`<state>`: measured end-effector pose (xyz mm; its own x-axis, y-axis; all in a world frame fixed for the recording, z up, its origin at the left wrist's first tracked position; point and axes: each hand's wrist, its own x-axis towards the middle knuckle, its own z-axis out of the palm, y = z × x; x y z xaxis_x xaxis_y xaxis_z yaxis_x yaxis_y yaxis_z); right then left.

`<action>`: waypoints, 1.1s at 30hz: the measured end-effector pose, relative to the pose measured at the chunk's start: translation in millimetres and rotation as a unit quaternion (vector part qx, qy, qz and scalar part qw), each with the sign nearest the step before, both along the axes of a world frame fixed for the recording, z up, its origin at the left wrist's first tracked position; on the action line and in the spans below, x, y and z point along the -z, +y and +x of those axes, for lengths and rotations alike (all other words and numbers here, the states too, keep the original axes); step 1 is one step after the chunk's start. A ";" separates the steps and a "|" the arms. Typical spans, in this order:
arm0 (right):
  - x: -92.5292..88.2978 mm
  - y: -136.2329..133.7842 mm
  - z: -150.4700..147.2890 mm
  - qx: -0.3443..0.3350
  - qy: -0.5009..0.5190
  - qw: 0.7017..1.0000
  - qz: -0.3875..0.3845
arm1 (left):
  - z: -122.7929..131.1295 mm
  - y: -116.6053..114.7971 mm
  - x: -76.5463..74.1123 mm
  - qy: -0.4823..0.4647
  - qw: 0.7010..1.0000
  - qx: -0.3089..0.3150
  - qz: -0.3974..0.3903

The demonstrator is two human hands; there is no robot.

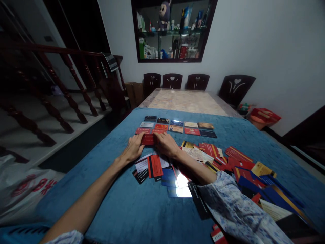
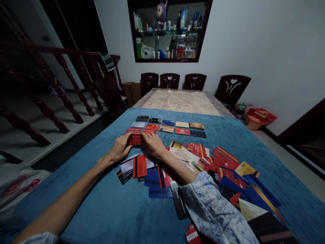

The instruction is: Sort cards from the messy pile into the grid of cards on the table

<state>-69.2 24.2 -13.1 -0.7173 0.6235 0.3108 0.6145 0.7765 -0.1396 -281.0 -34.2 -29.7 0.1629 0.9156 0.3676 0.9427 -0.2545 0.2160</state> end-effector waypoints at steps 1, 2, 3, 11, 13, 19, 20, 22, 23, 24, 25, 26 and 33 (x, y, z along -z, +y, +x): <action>-0.8 0.4 0.5 0.004 -0.003 1.000 0.000 | 1.2 1.0 -0.6 0.003 1.000 0.003 0.003; -1.8 1.0 1.0 0.009 -0.005 1.000 0.001 | 2.6 1.8 -2.0 0.009 1.000 0.006 0.005; -2.9 1.5 1.6 0.015 -0.007 1.000 0.002 | 4.2 2.6 -4.3 0.018 1.000 0.006 0.005; -21.5 9.3 4.8 0.066 -0.029 0.997 0.018 | 17.8 12.1 -35.5 0.091 0.996 -0.021 0.011; -25.7 14.0 4.8 0.063 -0.023 0.997 0.025 | 19.6 17.7 -40.9 0.099 0.995 -0.021 0.011; -32.8 32.4 9.5 0.015 -0.038 0.999 0.008 | 24.5 39.7 -48.2 0.098 0.995 0.002 -0.014; -33.8 35.0 10.8 0.017 -0.045 0.999 0.003 | 25.4 43.7 -48.6 0.097 0.995 0.006 -0.019; -35.5 39.7 13.3 0.023 -0.060 0.998 -0.007 | 27.0 51.9 -48.7 0.099 0.995 0.016 -0.026; -36.3 41.8 14.4 0.028 -0.066 0.997 -0.011 | 27.6 56.1 -48.3 0.100 0.994 0.022 -0.030; -37.0 43.9 15.2 0.033 -0.071 0.997 -0.015 | 28.2 60.4 -47.8 0.102 0.994 0.028 -0.036; -37.4 45.8 15.9 0.037 -0.078 0.996 -0.020 | 28.8 64.6 -47.0 0.105 0.993 0.033 -0.043; -37.7 47.7 16.2 0.039 -0.086 0.995 -0.025 | 29.2 68.7 -46.2 0.109 0.992 0.037 -0.051; -31.8 59.1 13.3 0.042 -0.141 0.988 -0.038 | 28.7 88.8 -42.4 0.128 0.985 0.043 -0.110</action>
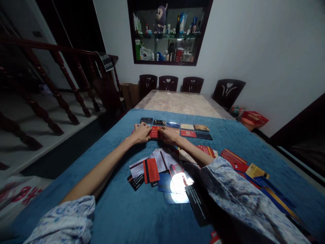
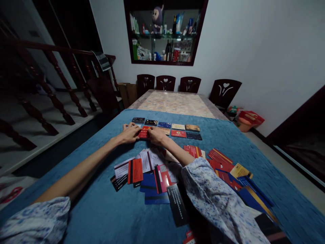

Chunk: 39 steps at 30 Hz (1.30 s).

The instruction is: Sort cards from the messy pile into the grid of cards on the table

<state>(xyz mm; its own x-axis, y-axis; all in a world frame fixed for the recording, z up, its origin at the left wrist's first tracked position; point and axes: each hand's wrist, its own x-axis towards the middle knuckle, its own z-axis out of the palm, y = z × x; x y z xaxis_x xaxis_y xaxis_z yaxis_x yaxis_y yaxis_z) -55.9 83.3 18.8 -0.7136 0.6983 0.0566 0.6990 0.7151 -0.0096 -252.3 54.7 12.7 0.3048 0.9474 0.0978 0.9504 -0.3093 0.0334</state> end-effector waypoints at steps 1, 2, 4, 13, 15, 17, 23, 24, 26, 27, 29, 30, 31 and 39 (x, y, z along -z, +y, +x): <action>1.5 1.4 -0.6 -0.003 -0.002 1.000 -0.001 | -0.6 1.7 0.4 0.002 1.000 0.003 -0.004; 2.9 2.8 -1.1 -0.005 -0.004 1.000 -0.002 | -1.2 3.2 0.8 0.004 1.000 0.006 -0.008; 5.7 5.3 -1.8 -0.010 -0.006 1.000 -0.003 | -2.4 5.7 1.8 0.009 1.000 0.008 -0.015; 10.4 7.3 -2.5 -0.007 -0.011 1.000 -0.015 | -7.2 15.0 6.3 0.037 0.999 0.013 -0.034; 9.6 6.6 -2.7 -0.005 -0.014 1.000 -0.015 | -8.5 17.6 7.2 0.037 0.998 0.022 -0.036; 8.9 6.0 -3.0 -0.003 -0.013 1.000 -0.014 | -9.1 19.8 7.8 0.034 0.998 0.028 -0.045; 6.7 5.9 -4.0 0.000 -0.022 1.000 -0.021 | -8.5 23.0 9.4 0.032 0.997 0.034 -0.066; 6.0 6.0 -4.2 0.001 -0.023 0.999 -0.023 | -8.4 23.3 9.7 0.032 0.997 0.036 -0.066; 4.1 6.2 -4.8 0.005 -0.025 0.999 -0.028 | -8.2 23.7 9.9 0.033 0.997 0.041 -0.065; 3.1 6.4 -5.2 0.006 -0.026 0.999 -0.030 | -8.1 23.9 9.8 0.034 0.996 0.041 -0.065; 1.5 6.8 -6.0 0.011 -0.030 0.999 -0.034 | -7.7 23.8 9.5 0.036 0.996 0.040 -0.066; 1.0 7.0 -6.5 0.012 -0.031 0.999 -0.037 | -7.4 23.6 9.3 0.035 0.996 0.040 -0.067; 0.7 7.3 -6.9 0.014 -0.032 0.999 -0.039 | -7.1 23.3 9.2 0.033 0.996 0.040 -0.068; 2.5 7.3 -7.1 0.014 -0.033 0.999 -0.034 | -7.7 21.3 10.7 0.054 0.997 0.051 -0.036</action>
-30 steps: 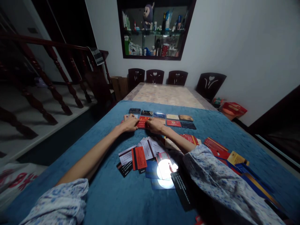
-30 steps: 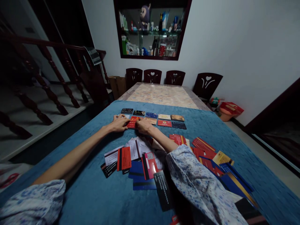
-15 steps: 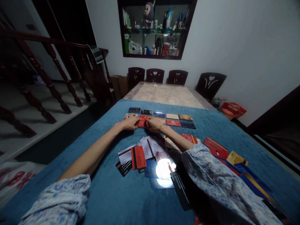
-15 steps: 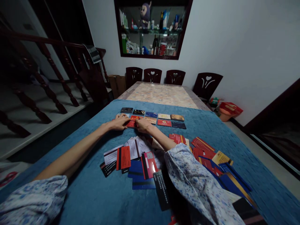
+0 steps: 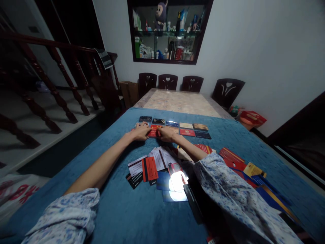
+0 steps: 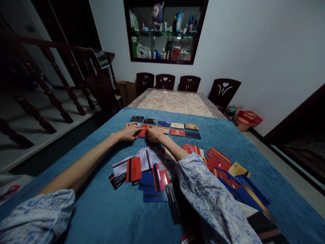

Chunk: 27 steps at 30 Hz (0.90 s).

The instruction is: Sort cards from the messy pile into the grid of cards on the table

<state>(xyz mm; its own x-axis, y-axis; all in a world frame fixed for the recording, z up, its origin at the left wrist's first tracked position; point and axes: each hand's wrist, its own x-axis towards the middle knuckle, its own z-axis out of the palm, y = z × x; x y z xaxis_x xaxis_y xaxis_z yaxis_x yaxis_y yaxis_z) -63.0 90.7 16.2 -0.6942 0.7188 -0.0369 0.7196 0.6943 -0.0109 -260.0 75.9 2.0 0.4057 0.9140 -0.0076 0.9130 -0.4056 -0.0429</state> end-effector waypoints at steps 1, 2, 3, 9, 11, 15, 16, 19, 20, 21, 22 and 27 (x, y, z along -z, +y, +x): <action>-0.2 -0.4 0.1 -0.001 -0.002 1.000 0.000 | -0.3 -0.2 0.3 0.003 1.000 0.003 0.004; -0.5 -0.8 0.1 -0.001 -0.004 1.000 0.000 | -0.7 -0.6 0.7 0.005 1.000 0.007 0.009; -0.8 -1.3 0.2 0.000 -0.007 1.000 0.001 | -1.1 -1.1 1.0 0.006 1.000 0.013 0.015; 1.4 -4.4 2.7 -0.003 0.003 1.000 0.018 | -4.4 -11.3 2.0 -0.020 0.997 0.046 0.052; 2.9 -5.2 4.2 -0.005 0.014 1.000 0.020 | -6.1 -16.9 1.9 -0.033 0.996 0.051 0.060; 4.3 -7.5 7.5 -0.003 0.041 0.999 0.029 | -9.6 -28.7 2.4 -0.053 0.994 0.058 0.082; 4.1 -8.4 8.5 -0.004 0.046 0.998 0.032 | -10.2 -31.7 2.9 -0.061 0.993 0.059 0.086; 3.2 -11.8 12.7 -0.007 0.059 0.997 0.040 | -9.6 -41.5 5.5 -0.084 0.990 0.063 0.092; 3.3 -12.9 14.7 -0.009 0.064 0.997 0.043 | -8.6 -45.2 6.6 -0.090 0.989 0.066 0.094; 3.9 -13.7 17.0 -0.014 0.070 0.996 0.045 | -7.3 -49.1 7.7 -0.095 0.988 0.070 0.095; 5.0 -14.2 19.5 -0.024 0.075 0.996 0.046 | -5.6 -53.1 8.8 -0.100 0.988 0.073 0.097; 17.5 -14.4 33.0 -0.113 0.132 0.984 0.048 | 5.0 -73.7 11.4 -0.124 0.983 0.099 0.095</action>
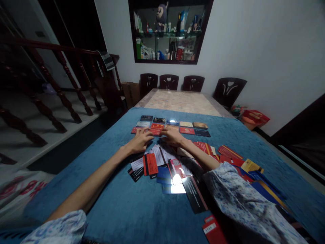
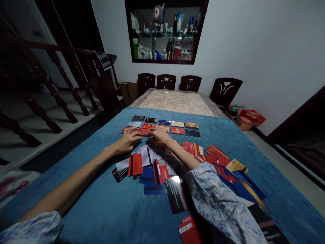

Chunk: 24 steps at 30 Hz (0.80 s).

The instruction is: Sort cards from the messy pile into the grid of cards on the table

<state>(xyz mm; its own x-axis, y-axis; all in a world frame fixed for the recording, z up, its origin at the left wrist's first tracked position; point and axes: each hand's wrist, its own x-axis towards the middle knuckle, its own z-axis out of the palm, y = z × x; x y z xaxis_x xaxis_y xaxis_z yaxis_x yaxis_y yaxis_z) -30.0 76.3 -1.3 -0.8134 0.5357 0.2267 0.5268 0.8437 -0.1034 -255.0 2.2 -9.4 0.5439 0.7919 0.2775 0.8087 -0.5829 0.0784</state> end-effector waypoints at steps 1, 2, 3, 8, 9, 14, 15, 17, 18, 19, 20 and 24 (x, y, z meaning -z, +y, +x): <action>2.7 -0.5 2.7 -0.018 0.016 1.000 0.000 | 2.1 -3.6 -0.2 -0.004 1.000 0.005 0.000; 5.0 -1.6 5.3 -0.040 0.030 0.999 -0.001 | 4.1 -6.9 -0.7 -0.007 1.000 0.009 0.001; 6.8 -3.2 7.9 -0.066 0.044 0.997 -0.004 | 6.0 -9.8 -1.3 -0.011 1.000 0.011 0.001; 12.7 -15.9 16.8 -0.160 0.089 0.982 -0.045 | 13.3 -20.4 -4.3 -0.017 1.000 -0.002 -0.004; 14.1 -18.3 17.4 -0.169 0.093 0.980 -0.051 | 14.7 -22.0 -4.7 -0.019 1.000 -0.006 -0.003; 21.6 -26.7 17.6 -0.196 0.104 0.973 -0.067 | 23.8 -29.0 -3.8 -0.051 0.998 -0.038 0.017; 22.5 -27.7 17.6 -0.198 0.101 0.973 -0.068 | 25.9 -30.2 -3.1 -0.058 0.997 -0.044 0.021; 23.7 -29.4 17.7 -0.205 0.083 0.973 -0.065 | 29.8 -31.9 -1.4 -0.066 0.996 -0.048 0.030; 24.1 -30.0 17.8 -0.209 0.071 0.973 -0.062 | 31.5 -32.5 -0.6 -0.069 0.996 -0.049 0.034; 24.4 -30.5 18.0 -0.210 0.060 0.974 -0.056 | 33.0 -33.0 0.2 -0.072 0.995 -0.050 0.037; 24.6 -30.7 18.3 -0.208 0.050 0.976 -0.049 | 34.3 -33.4 1.0 -0.074 0.995 -0.052 0.039; 23.6 -29.7 22.4 -0.162 0.031 0.986 -0.009 | 38.4 -34.7 3.1 -0.078 0.995 -0.058 0.037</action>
<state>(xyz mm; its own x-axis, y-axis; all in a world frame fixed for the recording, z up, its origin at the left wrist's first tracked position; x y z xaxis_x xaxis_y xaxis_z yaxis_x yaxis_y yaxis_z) -7.6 46.5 -24.9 -0.9276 0.2536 0.2743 0.2212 0.9646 -0.1437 -216.5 -32.5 -12.5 0.3950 0.8212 0.4119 0.8525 -0.4947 0.1687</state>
